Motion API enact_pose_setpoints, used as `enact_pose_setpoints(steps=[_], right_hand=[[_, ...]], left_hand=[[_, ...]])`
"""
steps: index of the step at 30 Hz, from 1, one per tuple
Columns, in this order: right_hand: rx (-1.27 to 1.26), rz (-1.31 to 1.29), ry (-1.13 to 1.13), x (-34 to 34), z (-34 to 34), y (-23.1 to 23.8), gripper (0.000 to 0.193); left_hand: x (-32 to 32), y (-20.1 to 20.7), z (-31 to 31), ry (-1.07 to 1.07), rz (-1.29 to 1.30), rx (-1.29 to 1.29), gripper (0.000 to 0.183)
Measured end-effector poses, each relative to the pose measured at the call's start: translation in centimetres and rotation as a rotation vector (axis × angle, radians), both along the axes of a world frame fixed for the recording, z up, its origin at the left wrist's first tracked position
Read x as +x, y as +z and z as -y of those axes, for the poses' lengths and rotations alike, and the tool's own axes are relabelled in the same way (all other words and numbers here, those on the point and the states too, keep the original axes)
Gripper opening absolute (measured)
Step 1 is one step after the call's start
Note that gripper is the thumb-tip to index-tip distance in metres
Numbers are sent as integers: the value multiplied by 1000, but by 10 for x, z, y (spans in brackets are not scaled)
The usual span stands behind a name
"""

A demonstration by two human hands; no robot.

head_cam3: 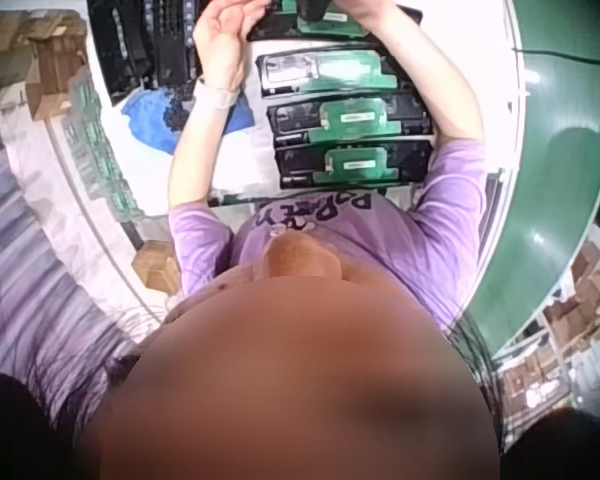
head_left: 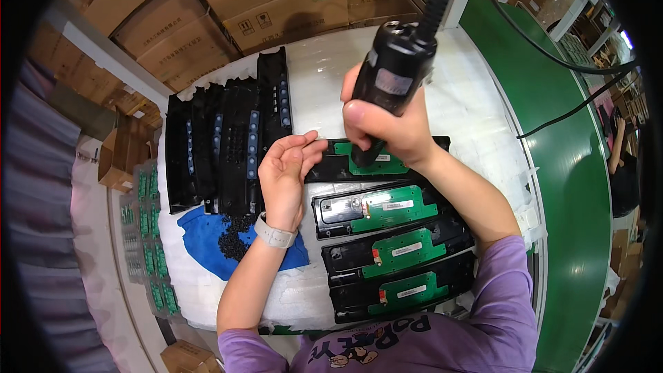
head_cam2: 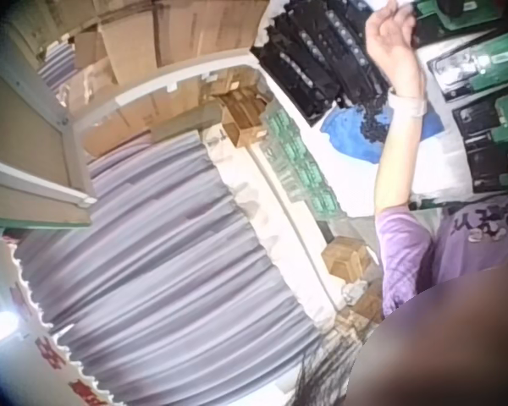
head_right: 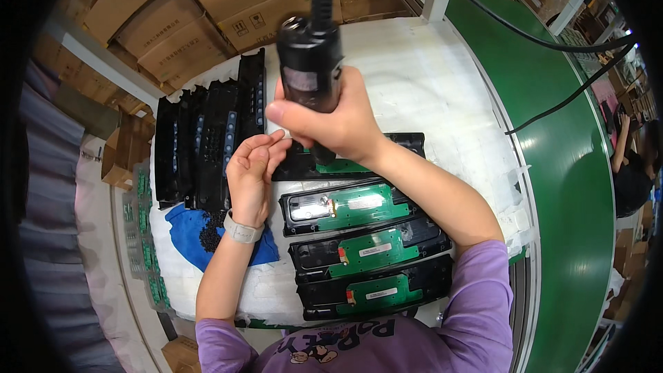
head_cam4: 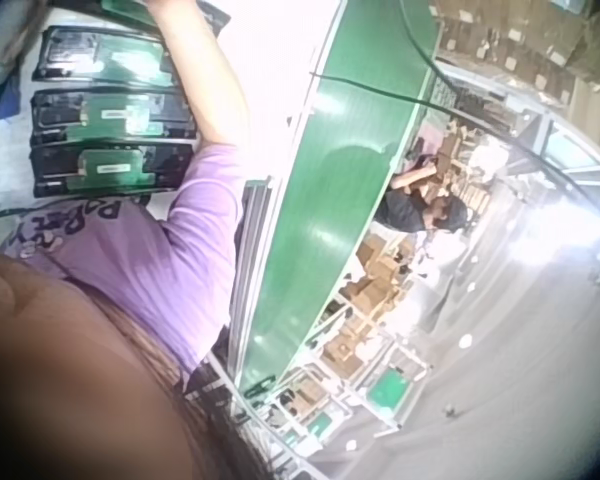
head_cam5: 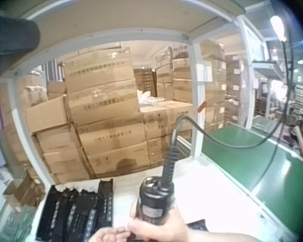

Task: Assemble printer toner cartridges by installing green circuit boards and securing them with an electric screwdriver.

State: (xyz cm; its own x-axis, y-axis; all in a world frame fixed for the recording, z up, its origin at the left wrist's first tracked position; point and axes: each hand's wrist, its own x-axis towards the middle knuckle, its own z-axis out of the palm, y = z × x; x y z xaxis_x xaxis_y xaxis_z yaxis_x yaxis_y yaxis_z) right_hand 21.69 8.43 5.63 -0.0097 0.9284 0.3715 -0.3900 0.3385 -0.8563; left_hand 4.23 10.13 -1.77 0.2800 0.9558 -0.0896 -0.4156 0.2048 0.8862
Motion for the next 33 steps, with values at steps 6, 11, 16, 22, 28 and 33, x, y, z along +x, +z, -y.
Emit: enact_pose_setpoints(steps=[6, 11, 16, 22, 28, 33], right_hand=[[-83, 110, 165, -9, 8, 13, 22], [150, 260, 19, -7, 0, -3, 22], [107, 211, 47, -5, 6, 3, 22], [101, -40, 140, 12, 9, 18, 27], [250, -249, 48, 21, 9, 25, 30], [251, -306, 17, 19, 8, 23, 30]], left_hand=[[-10, -8, -6, -48, -71, -55, 18], [-1, 2, -2, -42, -120, -29, 16], [-1, 1, 1, -129, -176, -72, 17], [2, 5, 7, -223, -170, -10, 14], [-1, 8, 13, -336, -89, -77, 12], [6, 9, 21, -305, -6, -107, 13]])
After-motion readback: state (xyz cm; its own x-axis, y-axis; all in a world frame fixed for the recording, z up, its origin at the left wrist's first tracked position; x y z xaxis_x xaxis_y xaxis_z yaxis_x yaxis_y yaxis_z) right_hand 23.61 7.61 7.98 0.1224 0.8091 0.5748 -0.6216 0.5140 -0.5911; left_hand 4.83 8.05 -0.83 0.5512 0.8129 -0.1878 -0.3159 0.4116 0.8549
